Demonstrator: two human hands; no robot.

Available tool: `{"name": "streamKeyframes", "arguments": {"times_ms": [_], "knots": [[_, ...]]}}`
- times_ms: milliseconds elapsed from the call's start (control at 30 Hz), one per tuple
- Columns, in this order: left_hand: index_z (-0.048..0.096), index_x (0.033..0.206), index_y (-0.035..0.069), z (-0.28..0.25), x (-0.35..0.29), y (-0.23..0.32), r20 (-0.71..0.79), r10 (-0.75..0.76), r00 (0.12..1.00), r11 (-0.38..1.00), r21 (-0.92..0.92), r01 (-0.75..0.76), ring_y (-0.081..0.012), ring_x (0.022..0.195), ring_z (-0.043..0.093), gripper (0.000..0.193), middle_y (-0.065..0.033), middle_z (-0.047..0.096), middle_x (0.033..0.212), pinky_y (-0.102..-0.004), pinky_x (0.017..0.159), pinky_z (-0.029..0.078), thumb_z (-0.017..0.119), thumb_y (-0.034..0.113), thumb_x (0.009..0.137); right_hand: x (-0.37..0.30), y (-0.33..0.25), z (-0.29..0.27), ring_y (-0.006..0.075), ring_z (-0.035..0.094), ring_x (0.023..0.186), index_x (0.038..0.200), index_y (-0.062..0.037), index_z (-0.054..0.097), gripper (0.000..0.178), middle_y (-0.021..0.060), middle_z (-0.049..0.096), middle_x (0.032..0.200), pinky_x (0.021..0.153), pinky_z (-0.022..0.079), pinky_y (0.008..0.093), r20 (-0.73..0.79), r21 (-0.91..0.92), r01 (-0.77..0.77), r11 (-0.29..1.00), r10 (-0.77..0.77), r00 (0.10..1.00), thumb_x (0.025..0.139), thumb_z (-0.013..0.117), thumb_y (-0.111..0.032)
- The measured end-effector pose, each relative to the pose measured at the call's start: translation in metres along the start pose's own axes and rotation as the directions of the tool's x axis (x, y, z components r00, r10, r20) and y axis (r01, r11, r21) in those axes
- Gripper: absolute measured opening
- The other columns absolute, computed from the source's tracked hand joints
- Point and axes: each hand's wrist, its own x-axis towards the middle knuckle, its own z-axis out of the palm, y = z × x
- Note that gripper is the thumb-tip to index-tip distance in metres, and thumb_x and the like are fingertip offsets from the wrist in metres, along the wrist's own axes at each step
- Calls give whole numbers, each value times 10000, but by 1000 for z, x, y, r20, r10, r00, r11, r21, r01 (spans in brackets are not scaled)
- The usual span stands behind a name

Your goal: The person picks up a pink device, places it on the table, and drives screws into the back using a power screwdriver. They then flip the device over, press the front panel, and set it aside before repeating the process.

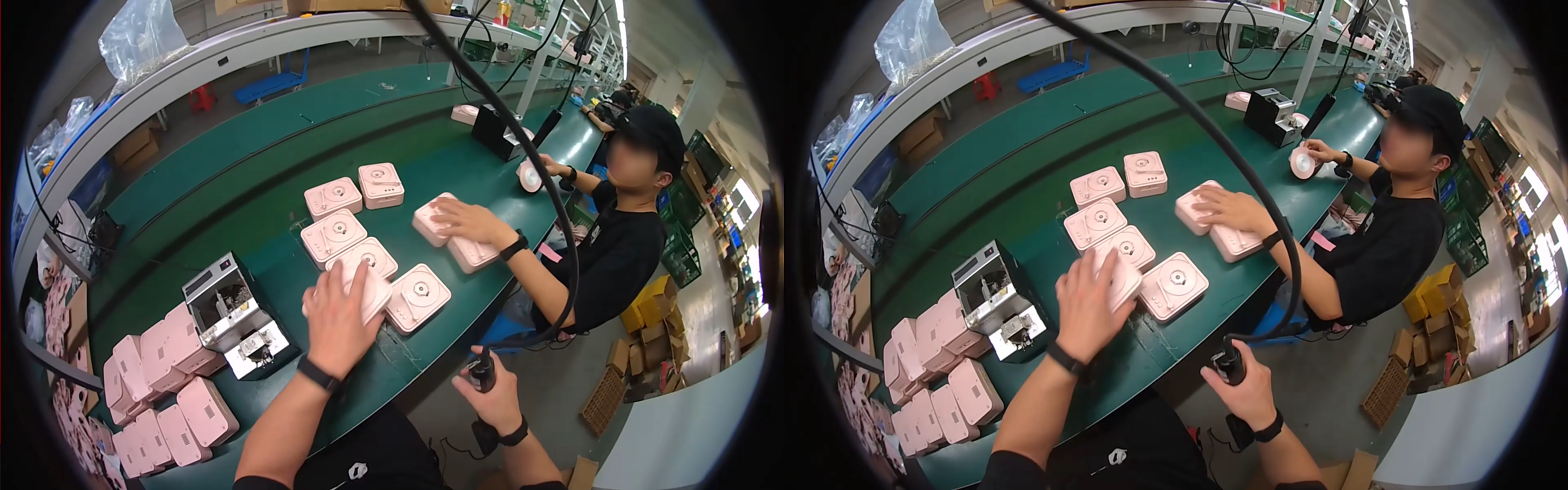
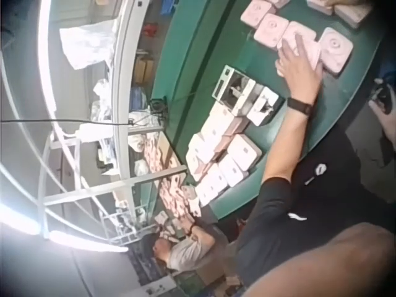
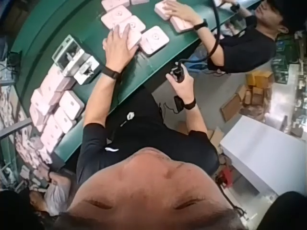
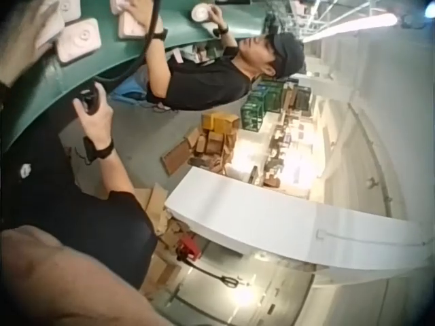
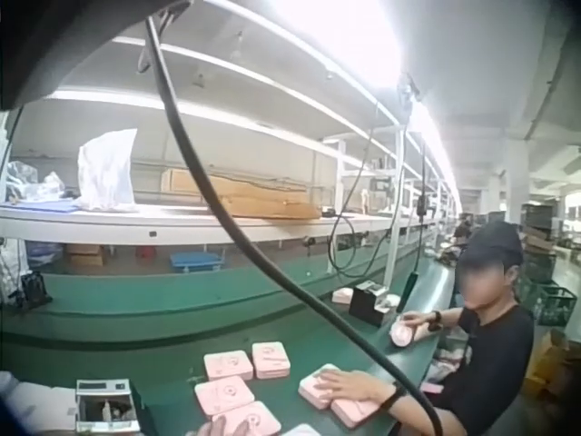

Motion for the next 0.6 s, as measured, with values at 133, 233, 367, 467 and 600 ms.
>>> {"name": "streamKeyframes", "arguments": {"times_ms": [133, 233, 367, 467, 600], "knots": [[462, 1509, 162, 26, 77, 15, -39, 18, 999, 996, -87, -22, -405, 1326, 482, 887, -235, 437, 1512, -573, 1076, 386, 857, 332, 733, -20, -4, 2, 85, 673, 797, 1283, 0, 611, 576, 43, 739, 897, 773, 550, 259, 0, 25, -40, 999, 40, 999, 787, 867, -143], [463, 1508, 169, 59, 126, 22, -73, 109, 991, 989, -91, -115, -405, 1338, 477, 892, -226, 431, 1521, -570, 1092, 382, 861, 339, 728, -36, -8, -1, 193, 745, 766, 1245, -13, 623, 584, 91, 742, 836, 740, 573, 304, 6, -52, 16, 999, -16, 1000, 769, 892, -219], [473, 1490, 184, 131, 172, 20, -4, 213, 977, 974, -79, -213, -378, 1359, 457, 885, -191, 492, 1458, -593, 1086, 364, 873, 367, 723, -53, -9, -9, 187, 743, 763, 1256, -16, 625, 602, 79, 737, 831, 739, 575, 300, 8, -116, 88, 989, -88, 996, 762, 898, -226], [485, 1480, 164, 154, 184, 9, 82, 191, 978, 982, -8, -191, -370, 1354, 462, 874, -182, 504, 1446, -565, 1091, 369, 872, 378, 726, -64, -23, -14, 182, 744, 770, 1258, -15, 626, 608, 82, 739, 843, 741, 574, 298, -10, -85, -3, 996, 2, 1000, 761, 901, -231], [507, 1464, 125, 144, 181, 14, 73, 215, 974, 976, -55, -212, -379, 1365, 468, 861, -197, 514, 1445, -536, 1119, 365, 854, 443, 743, -64, -17, -15, 183, 745, 787, 1236, -8, 633, 592, 92, 744, 858, 750, 575, 304, -26, -67, -112, 991, 110, 994, 762, 901, -238]]}}
